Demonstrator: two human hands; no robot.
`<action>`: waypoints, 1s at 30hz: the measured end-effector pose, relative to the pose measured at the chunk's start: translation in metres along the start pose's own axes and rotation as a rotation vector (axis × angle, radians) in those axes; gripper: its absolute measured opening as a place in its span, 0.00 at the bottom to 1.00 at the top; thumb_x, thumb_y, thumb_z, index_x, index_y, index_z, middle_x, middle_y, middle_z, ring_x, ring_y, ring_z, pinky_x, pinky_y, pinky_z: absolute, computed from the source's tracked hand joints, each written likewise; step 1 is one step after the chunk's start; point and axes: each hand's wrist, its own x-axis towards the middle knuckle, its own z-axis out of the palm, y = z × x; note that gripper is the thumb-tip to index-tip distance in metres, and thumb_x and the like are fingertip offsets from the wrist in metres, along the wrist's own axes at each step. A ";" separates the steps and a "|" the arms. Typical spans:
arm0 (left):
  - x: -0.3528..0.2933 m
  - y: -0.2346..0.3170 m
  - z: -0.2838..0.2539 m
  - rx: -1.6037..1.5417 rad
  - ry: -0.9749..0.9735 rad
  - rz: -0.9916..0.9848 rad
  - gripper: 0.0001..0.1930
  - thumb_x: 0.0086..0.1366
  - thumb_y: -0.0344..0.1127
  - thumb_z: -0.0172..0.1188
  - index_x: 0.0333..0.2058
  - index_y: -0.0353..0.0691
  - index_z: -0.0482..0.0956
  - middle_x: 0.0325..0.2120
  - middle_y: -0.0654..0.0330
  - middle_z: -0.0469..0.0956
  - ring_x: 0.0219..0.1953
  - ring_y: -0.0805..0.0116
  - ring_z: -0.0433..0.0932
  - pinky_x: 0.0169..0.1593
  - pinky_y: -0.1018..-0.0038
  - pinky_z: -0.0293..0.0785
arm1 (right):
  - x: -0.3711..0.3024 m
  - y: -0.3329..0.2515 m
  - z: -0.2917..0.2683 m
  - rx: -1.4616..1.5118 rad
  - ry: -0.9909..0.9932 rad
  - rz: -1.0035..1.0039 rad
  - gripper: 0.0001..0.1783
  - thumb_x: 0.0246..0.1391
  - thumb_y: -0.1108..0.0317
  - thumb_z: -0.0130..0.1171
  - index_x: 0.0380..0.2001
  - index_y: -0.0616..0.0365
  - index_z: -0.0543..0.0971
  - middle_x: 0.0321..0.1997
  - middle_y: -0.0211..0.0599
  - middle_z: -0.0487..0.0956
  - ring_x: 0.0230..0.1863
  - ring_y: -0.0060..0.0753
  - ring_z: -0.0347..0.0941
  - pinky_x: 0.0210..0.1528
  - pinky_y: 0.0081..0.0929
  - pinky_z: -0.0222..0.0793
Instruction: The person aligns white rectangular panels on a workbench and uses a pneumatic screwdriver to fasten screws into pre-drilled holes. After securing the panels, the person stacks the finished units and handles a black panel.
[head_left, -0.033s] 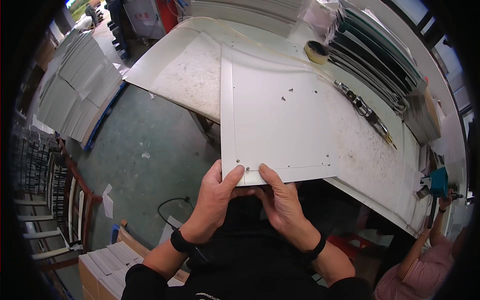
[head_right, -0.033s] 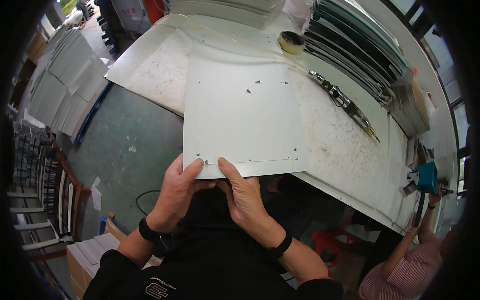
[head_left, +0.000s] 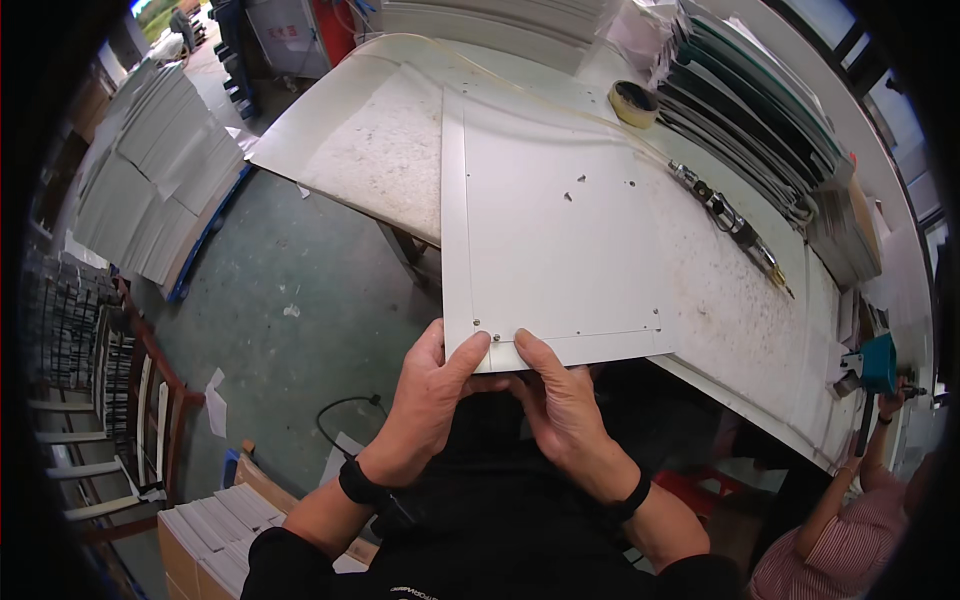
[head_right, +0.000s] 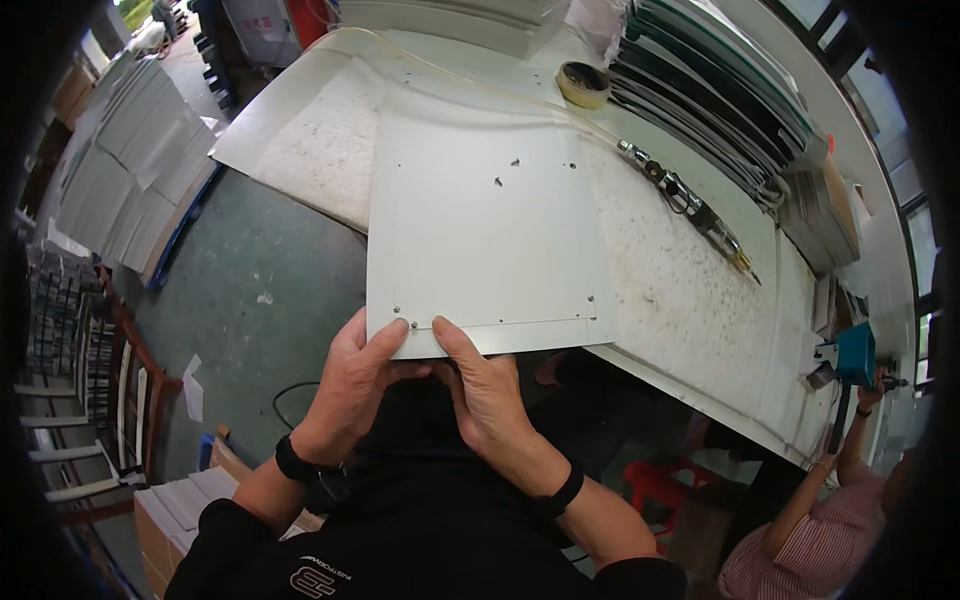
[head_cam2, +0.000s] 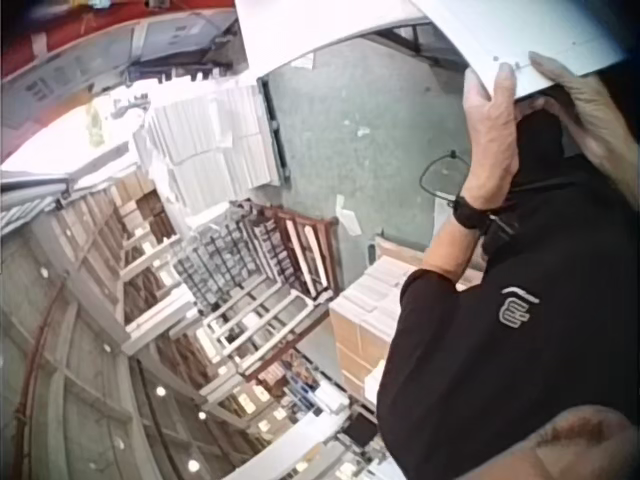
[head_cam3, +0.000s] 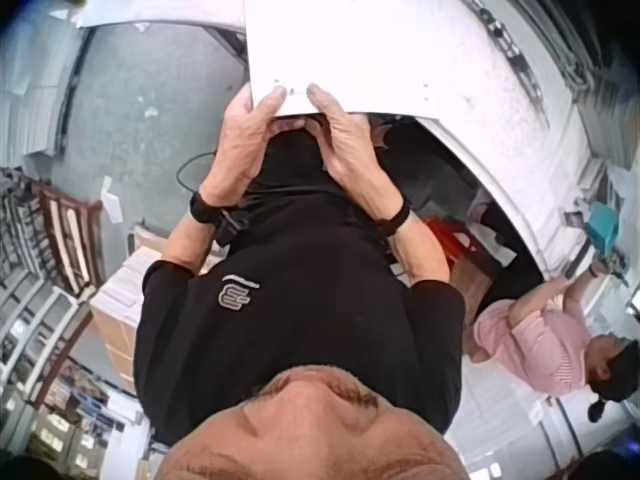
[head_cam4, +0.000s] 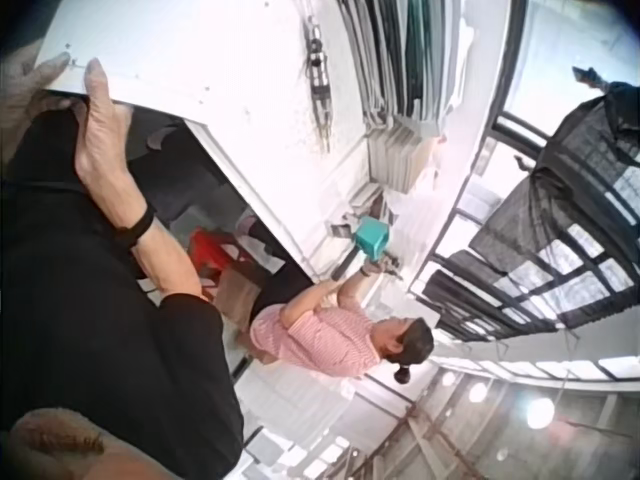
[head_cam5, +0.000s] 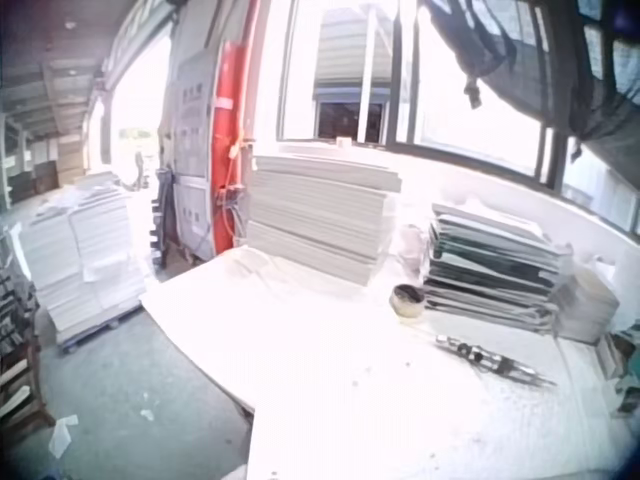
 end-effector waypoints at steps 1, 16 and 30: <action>0.000 0.002 0.000 0.013 -0.005 -0.005 0.22 0.75 0.43 0.57 0.60 0.35 0.69 0.52 0.57 0.79 0.50 0.71 0.80 0.49 0.70 0.82 | 0.000 0.001 0.002 0.005 0.005 -0.014 0.27 0.62 0.64 0.68 0.60 0.56 0.70 0.56 0.34 0.75 0.56 0.30 0.75 0.53 0.37 0.75; 0.013 0.002 0.003 0.109 -0.017 0.006 0.24 0.74 0.42 0.58 0.61 0.35 0.67 0.51 0.56 0.78 0.48 0.68 0.81 0.47 0.69 0.83 | 0.015 0.007 -0.007 -0.010 -0.035 -0.117 0.25 0.64 0.64 0.67 0.59 0.61 0.71 0.53 0.35 0.76 0.53 0.27 0.75 0.53 0.31 0.75; 0.001 0.022 -0.014 0.158 0.059 -0.075 0.27 0.68 0.39 0.63 0.61 0.35 0.67 0.49 0.56 0.79 0.45 0.69 0.81 0.41 0.71 0.80 | -0.009 -0.031 -0.047 -0.020 0.112 -0.096 0.28 0.65 0.54 0.64 0.56 0.64 0.72 0.53 0.40 0.79 0.52 0.33 0.81 0.50 0.35 0.84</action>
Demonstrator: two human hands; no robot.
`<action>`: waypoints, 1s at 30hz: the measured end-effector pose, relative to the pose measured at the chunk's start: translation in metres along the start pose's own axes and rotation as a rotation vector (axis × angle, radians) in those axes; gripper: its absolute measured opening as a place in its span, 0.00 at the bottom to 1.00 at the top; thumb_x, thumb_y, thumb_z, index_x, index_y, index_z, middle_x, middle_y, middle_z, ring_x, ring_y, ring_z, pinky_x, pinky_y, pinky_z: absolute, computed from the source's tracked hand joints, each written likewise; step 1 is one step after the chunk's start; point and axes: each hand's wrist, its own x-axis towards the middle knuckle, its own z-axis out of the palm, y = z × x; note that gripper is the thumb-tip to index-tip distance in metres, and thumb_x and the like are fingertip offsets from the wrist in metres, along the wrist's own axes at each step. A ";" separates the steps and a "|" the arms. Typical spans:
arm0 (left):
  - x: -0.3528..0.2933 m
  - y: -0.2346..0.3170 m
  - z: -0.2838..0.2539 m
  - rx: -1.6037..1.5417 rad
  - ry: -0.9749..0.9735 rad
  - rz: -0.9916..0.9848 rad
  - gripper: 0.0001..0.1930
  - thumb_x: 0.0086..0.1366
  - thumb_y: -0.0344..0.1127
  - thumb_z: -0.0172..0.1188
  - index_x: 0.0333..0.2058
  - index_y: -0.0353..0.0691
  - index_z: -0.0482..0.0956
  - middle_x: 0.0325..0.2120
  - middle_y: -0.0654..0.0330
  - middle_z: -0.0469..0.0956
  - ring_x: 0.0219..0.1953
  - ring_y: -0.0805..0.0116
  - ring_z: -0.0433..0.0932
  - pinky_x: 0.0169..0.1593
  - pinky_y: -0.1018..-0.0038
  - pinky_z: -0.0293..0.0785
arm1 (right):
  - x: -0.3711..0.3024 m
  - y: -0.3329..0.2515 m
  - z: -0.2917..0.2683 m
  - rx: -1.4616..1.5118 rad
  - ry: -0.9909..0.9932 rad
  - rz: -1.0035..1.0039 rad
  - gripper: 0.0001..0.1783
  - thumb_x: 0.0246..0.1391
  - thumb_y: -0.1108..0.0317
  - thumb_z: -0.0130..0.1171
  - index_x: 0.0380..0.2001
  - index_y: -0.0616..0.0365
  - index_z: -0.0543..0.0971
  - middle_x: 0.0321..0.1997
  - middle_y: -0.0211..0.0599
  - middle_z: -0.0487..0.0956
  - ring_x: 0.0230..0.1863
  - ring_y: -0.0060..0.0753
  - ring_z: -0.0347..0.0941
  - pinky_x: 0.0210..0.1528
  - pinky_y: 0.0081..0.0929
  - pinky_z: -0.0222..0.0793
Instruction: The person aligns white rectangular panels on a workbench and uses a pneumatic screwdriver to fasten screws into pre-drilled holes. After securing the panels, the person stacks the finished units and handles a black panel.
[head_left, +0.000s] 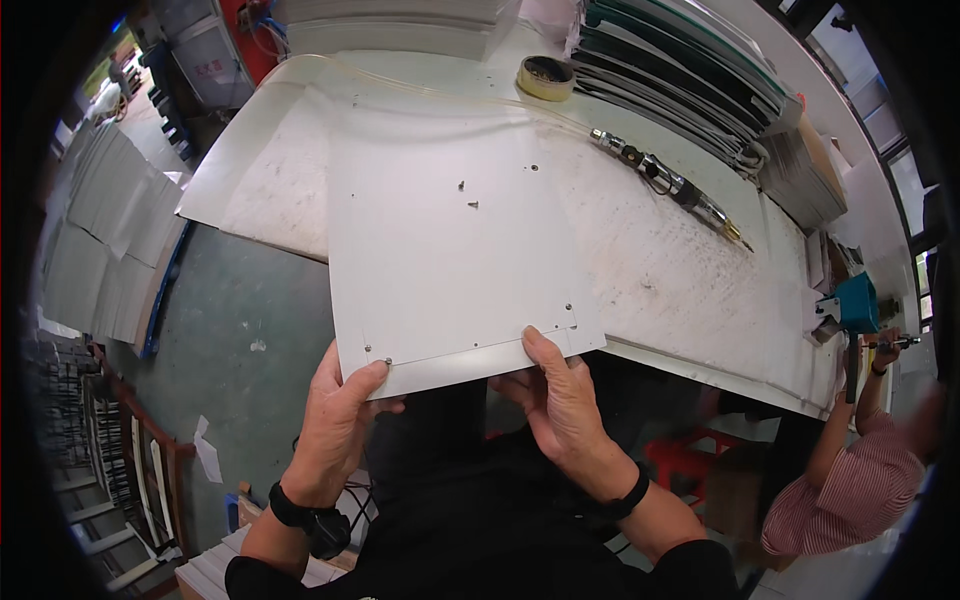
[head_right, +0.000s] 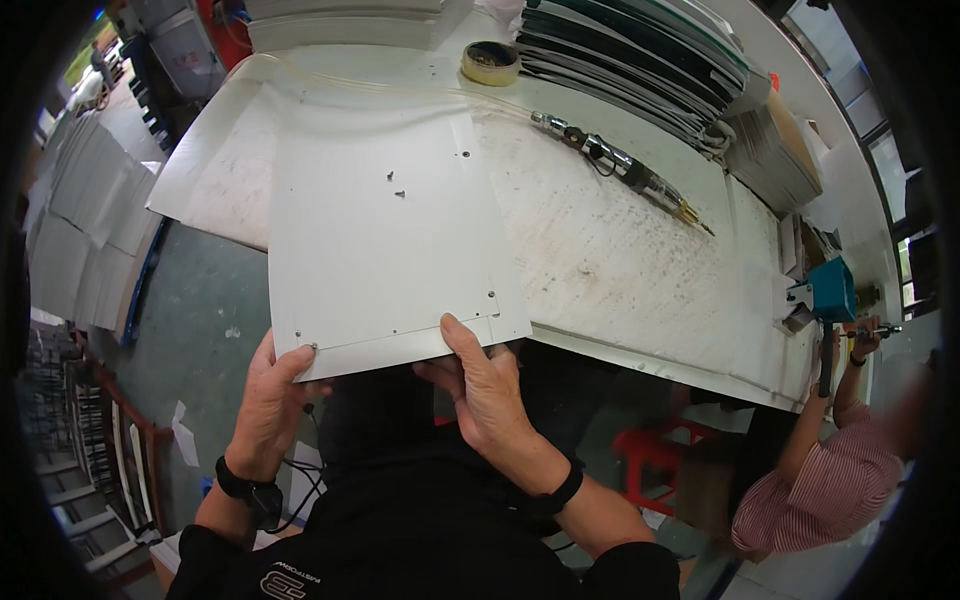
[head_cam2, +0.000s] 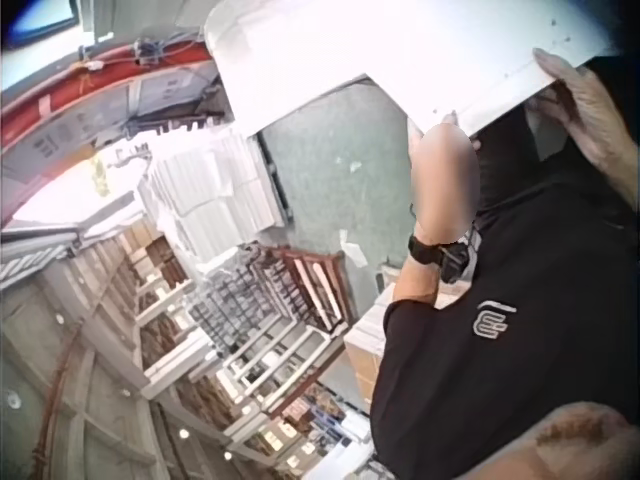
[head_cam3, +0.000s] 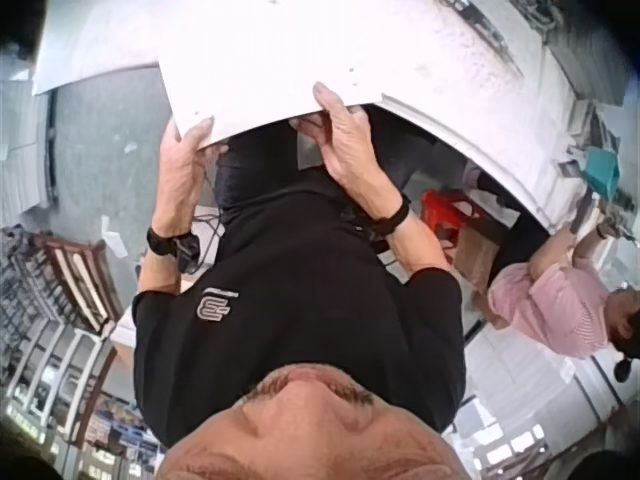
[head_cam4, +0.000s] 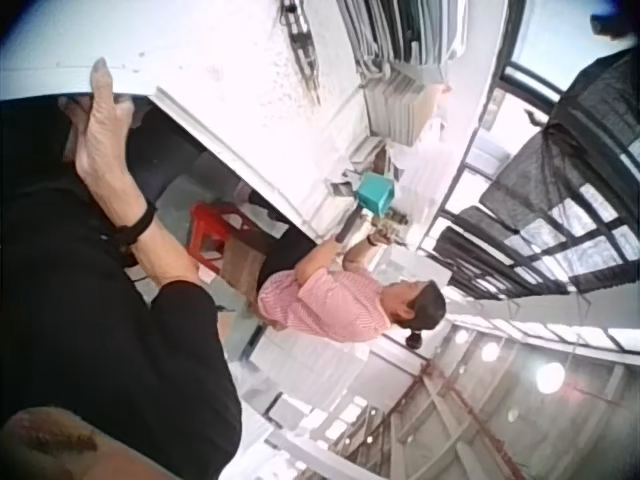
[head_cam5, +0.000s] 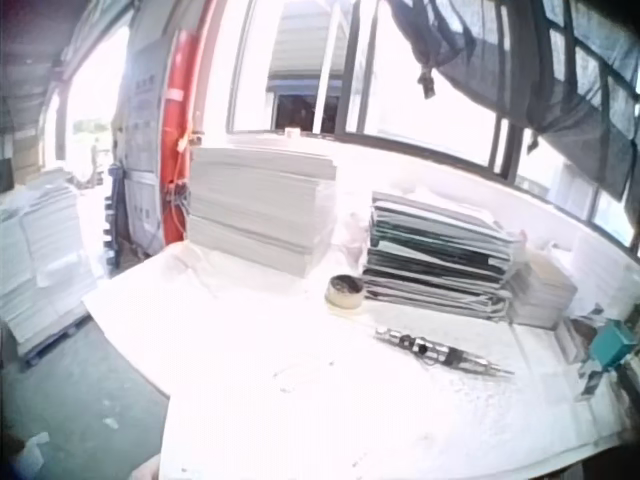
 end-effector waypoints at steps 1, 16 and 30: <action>-0.003 0.002 -0.004 0.012 0.022 0.002 0.28 0.67 0.41 0.64 0.61 0.35 0.68 0.48 0.56 0.79 0.44 0.69 0.81 0.41 0.71 0.79 | 0.000 0.001 0.000 0.009 0.019 0.000 0.26 0.65 0.54 0.63 0.55 0.63 0.73 0.51 0.39 0.80 0.51 0.34 0.81 0.48 0.35 0.85; -0.001 0.002 -0.006 -0.007 -0.253 -0.119 0.23 0.77 0.43 0.46 0.63 0.35 0.65 0.49 0.55 0.77 0.46 0.68 0.79 0.47 0.68 0.81 | -0.003 0.024 0.040 -0.064 -0.155 0.117 0.27 0.64 0.60 0.67 0.59 0.60 0.70 0.53 0.38 0.76 0.54 0.32 0.75 0.51 0.37 0.79; 0.006 -0.003 0.009 0.022 -0.191 -0.063 0.19 0.75 0.38 0.56 0.58 0.33 0.69 0.44 0.56 0.79 0.33 0.74 0.79 0.38 0.75 0.82 | 0.005 0.035 0.043 -0.058 -0.069 0.073 0.27 0.60 0.63 0.65 0.58 0.60 0.68 0.48 0.36 0.75 0.47 0.32 0.77 0.47 0.34 0.78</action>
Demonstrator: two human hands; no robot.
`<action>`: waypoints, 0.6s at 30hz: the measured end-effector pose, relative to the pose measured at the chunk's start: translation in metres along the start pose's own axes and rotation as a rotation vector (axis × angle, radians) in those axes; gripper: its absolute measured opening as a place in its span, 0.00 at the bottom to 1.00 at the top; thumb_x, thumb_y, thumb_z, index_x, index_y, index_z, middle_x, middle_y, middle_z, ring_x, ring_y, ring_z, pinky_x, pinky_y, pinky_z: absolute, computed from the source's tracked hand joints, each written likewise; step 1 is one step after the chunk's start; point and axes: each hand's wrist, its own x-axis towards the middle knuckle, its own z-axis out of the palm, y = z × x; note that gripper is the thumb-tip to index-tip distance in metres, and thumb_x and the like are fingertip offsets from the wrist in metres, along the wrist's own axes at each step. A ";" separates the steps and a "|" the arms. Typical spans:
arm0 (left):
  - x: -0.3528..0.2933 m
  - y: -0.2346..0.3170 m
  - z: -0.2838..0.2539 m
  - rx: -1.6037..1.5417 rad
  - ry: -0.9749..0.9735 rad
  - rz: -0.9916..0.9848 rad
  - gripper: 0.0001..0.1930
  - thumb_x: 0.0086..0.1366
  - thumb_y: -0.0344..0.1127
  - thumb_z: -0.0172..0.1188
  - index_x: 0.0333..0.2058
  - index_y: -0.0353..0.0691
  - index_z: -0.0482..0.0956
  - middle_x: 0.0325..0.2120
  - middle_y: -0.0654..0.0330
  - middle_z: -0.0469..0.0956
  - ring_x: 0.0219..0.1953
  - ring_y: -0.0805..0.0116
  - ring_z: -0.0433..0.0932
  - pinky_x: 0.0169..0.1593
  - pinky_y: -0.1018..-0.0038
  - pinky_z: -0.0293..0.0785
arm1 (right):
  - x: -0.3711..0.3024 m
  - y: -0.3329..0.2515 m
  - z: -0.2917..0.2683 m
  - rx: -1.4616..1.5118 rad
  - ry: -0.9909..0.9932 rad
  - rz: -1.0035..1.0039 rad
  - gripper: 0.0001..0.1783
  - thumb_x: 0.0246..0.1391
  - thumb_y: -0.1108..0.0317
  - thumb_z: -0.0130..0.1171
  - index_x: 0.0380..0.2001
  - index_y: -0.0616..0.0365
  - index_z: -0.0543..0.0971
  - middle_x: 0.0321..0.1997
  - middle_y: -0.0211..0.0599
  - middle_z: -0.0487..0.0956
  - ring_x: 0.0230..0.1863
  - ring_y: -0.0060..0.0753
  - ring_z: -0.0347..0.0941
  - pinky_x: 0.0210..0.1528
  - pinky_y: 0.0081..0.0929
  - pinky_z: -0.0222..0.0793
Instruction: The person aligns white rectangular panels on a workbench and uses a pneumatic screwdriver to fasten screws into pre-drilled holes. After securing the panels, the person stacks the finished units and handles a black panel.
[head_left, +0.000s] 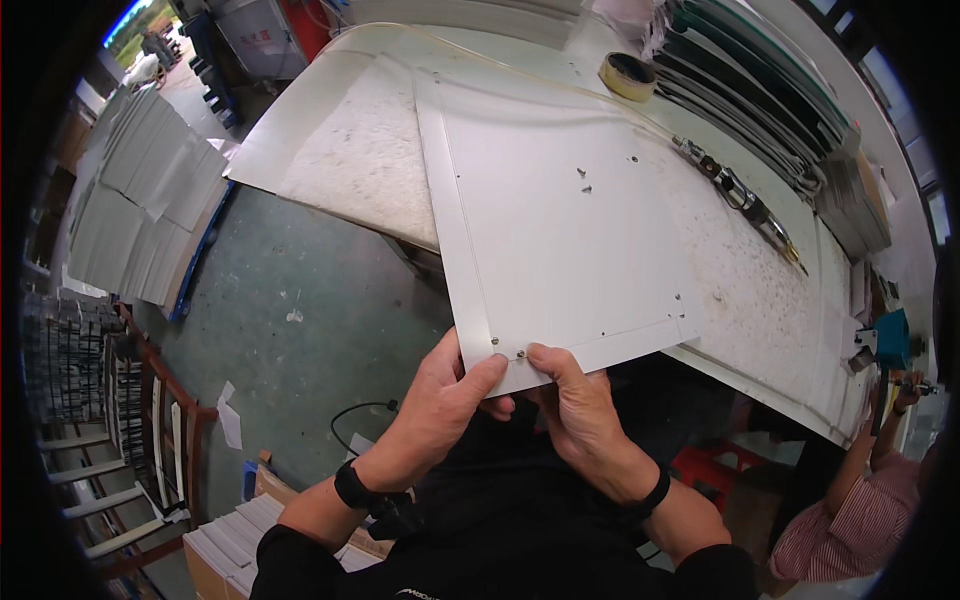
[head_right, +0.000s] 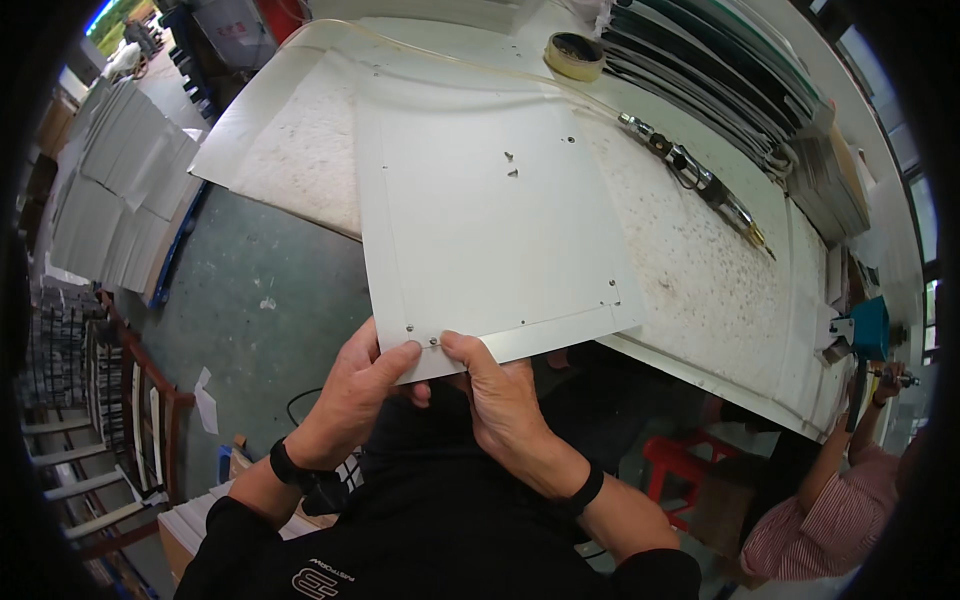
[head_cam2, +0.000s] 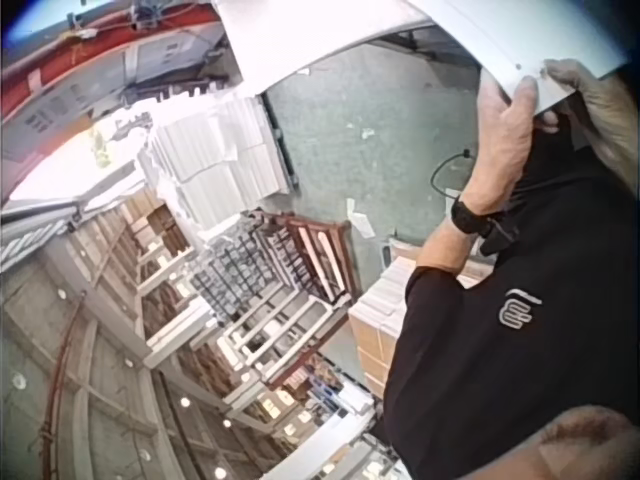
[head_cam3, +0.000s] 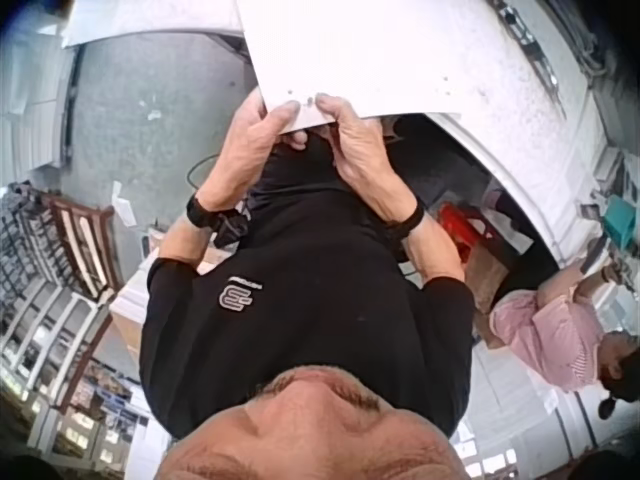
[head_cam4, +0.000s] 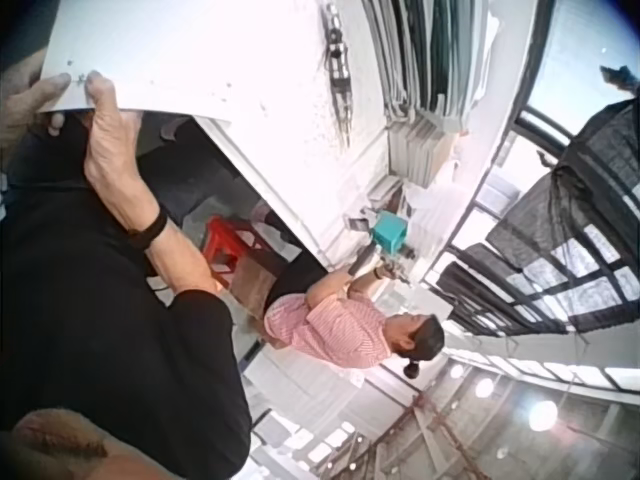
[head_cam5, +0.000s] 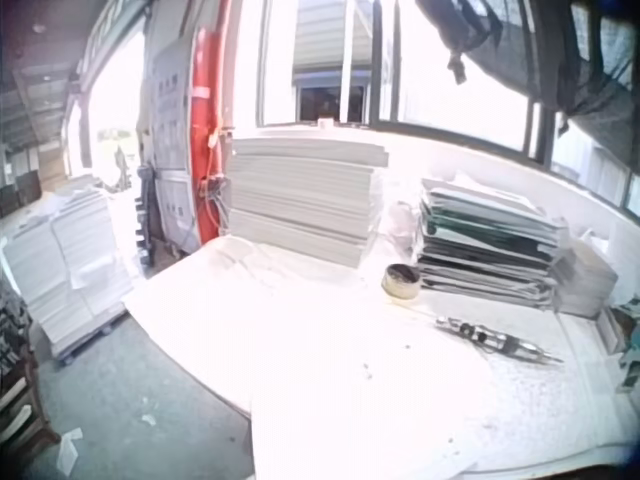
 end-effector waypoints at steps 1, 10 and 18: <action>0.003 0.001 0.003 0.002 0.018 -0.006 0.19 0.75 0.38 0.56 0.58 0.33 0.69 0.44 0.56 0.80 0.33 0.74 0.79 0.38 0.75 0.82 | 0.002 -0.001 -0.002 -0.001 0.000 -0.011 0.27 0.60 0.63 0.65 0.58 0.60 0.69 0.48 0.37 0.75 0.47 0.33 0.77 0.48 0.35 0.78; -0.002 -0.002 0.010 0.124 0.035 0.033 0.22 0.75 0.45 0.57 0.57 0.33 0.71 0.47 0.54 0.81 0.37 0.69 0.81 0.42 0.71 0.81 | -0.036 -0.102 -0.066 -0.630 -0.377 0.359 0.22 0.64 0.50 0.66 0.34 0.61 0.85 0.31 0.33 0.86 0.24 0.15 0.75 0.26 0.13 0.68; -0.018 -0.003 -0.033 1.038 0.019 0.278 0.39 0.53 0.54 0.79 0.56 0.37 0.74 0.34 0.61 0.78 0.38 0.68 0.80 0.41 0.75 0.76 | 0.046 -0.269 -0.191 -1.942 0.331 -1.058 0.34 0.51 0.75 0.66 0.64 0.54 0.73 0.58 0.47 0.75 0.51 0.46 0.76 0.55 0.39 0.73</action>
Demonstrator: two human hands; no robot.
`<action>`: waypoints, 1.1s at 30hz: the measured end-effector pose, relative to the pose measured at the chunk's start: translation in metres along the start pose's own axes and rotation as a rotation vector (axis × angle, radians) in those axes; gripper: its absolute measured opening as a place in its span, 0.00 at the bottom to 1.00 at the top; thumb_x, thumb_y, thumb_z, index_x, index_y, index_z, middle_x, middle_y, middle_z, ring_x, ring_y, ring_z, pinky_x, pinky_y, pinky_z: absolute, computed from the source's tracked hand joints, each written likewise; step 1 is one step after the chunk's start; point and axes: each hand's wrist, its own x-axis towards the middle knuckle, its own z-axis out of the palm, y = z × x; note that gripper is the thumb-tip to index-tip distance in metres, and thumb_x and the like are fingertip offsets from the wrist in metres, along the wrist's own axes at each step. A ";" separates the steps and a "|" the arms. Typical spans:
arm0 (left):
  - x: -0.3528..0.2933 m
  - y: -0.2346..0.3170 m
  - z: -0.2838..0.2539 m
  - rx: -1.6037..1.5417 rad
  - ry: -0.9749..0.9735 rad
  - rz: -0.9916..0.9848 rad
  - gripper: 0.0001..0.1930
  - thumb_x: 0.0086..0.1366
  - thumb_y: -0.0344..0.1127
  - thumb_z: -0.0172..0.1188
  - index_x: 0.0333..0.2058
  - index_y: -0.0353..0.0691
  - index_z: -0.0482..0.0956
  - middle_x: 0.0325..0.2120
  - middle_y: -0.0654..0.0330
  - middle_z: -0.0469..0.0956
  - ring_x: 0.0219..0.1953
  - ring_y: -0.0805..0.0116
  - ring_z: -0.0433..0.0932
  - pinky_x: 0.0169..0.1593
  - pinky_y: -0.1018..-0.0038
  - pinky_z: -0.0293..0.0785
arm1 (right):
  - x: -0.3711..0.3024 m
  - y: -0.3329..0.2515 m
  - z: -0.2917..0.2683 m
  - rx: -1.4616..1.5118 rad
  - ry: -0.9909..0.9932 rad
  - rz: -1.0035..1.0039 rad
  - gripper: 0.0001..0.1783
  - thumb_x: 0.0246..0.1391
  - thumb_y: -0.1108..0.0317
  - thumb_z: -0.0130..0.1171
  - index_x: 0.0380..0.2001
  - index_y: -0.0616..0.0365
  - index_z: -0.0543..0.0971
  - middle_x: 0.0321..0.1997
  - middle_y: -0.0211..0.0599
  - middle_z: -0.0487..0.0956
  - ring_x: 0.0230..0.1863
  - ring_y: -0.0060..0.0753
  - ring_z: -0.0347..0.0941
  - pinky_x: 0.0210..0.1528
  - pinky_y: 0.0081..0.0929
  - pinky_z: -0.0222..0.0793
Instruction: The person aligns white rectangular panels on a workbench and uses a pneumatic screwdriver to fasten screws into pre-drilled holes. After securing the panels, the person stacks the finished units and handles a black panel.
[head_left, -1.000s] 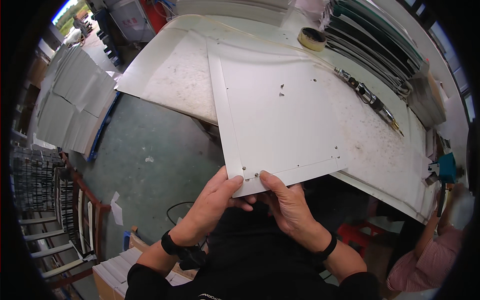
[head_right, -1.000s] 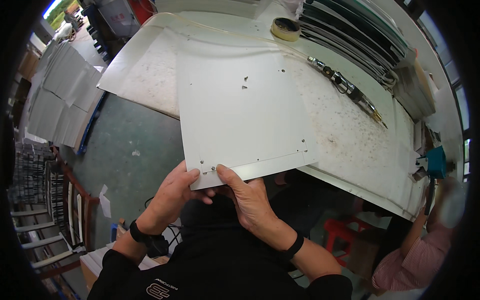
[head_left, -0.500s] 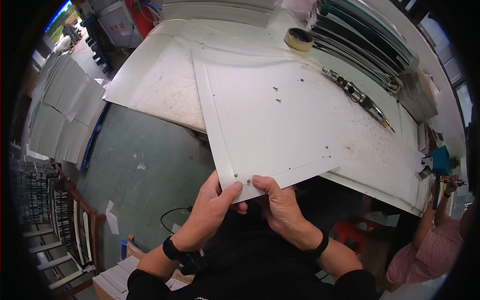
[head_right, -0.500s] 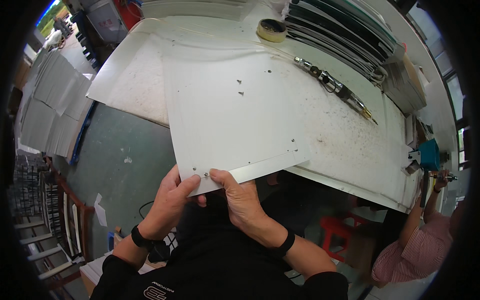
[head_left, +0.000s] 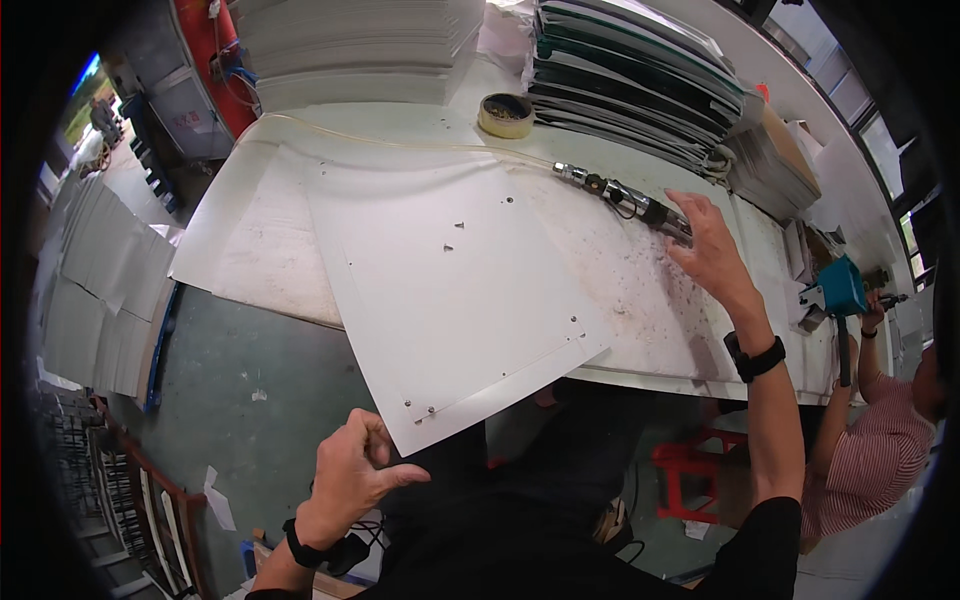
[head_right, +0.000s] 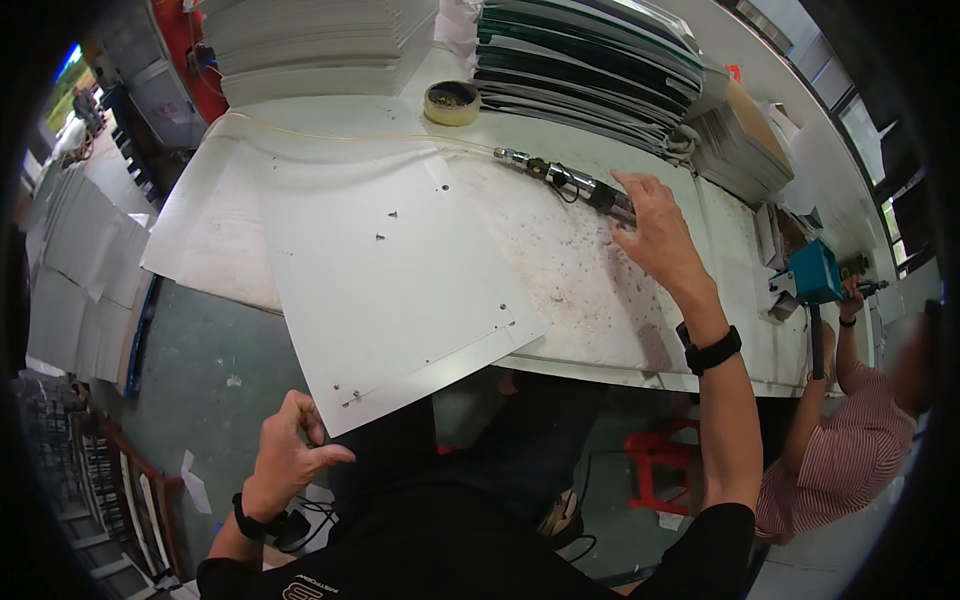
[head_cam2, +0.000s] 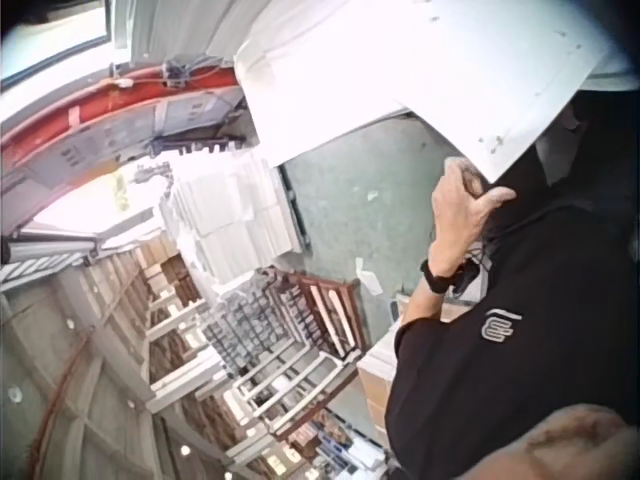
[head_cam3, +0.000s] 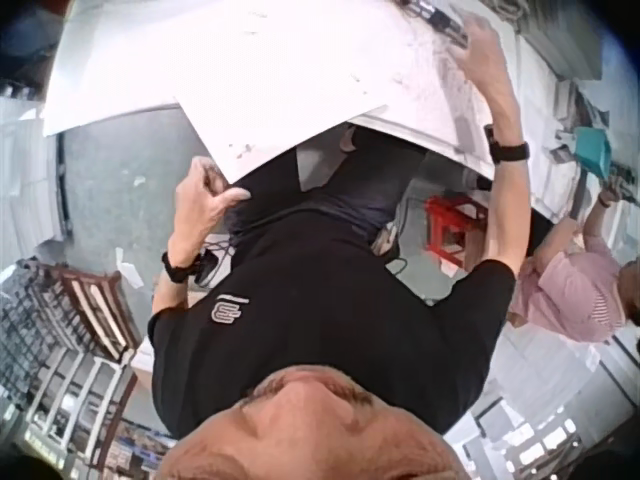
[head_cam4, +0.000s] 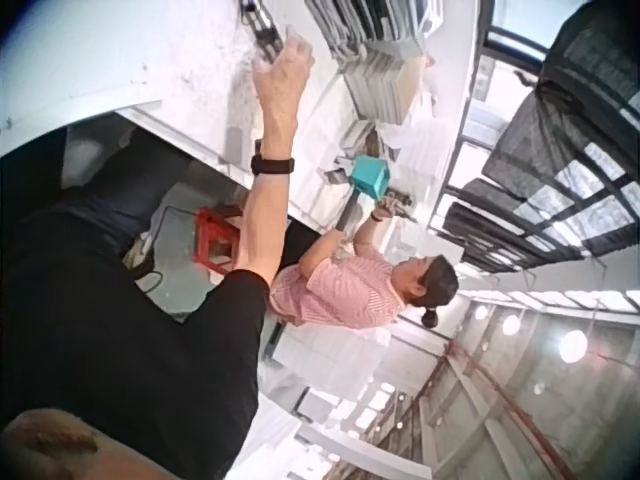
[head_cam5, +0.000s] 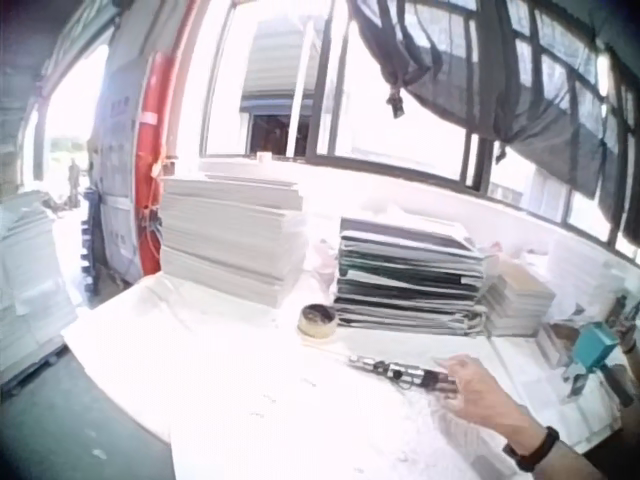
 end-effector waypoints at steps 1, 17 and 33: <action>-0.003 -0.004 -0.001 0.175 0.074 0.069 0.41 0.49 0.54 0.82 0.55 0.38 0.75 0.31 0.63 0.77 0.38 0.67 0.79 0.42 0.75 0.75 | 0.007 0.021 0.006 0.008 -0.070 0.008 0.36 0.50 0.75 0.66 0.65 0.54 0.71 0.58 0.47 0.74 0.51 0.47 0.76 0.56 0.40 0.73; 0.065 0.027 -0.003 0.641 0.227 0.922 0.30 0.50 0.44 0.78 0.54 0.56 0.82 0.51 0.68 0.79 0.53 0.66 0.78 0.63 0.60 0.73 | 0.048 -0.013 0.034 0.337 -0.056 0.283 0.20 0.56 0.68 0.66 0.52 0.59 0.76 0.29 0.40 0.77 0.30 0.38 0.73 0.38 0.34 0.72; 0.164 0.092 0.069 0.396 0.222 0.902 0.31 0.49 0.52 0.75 0.50 0.44 0.82 0.44 0.63 0.78 0.48 0.62 0.76 0.59 0.61 0.70 | 0.056 -0.105 -0.060 1.404 0.388 0.249 0.12 0.63 0.62 0.60 0.42 0.58 0.74 0.38 0.32 0.74 0.25 0.15 0.69 0.22 0.16 0.63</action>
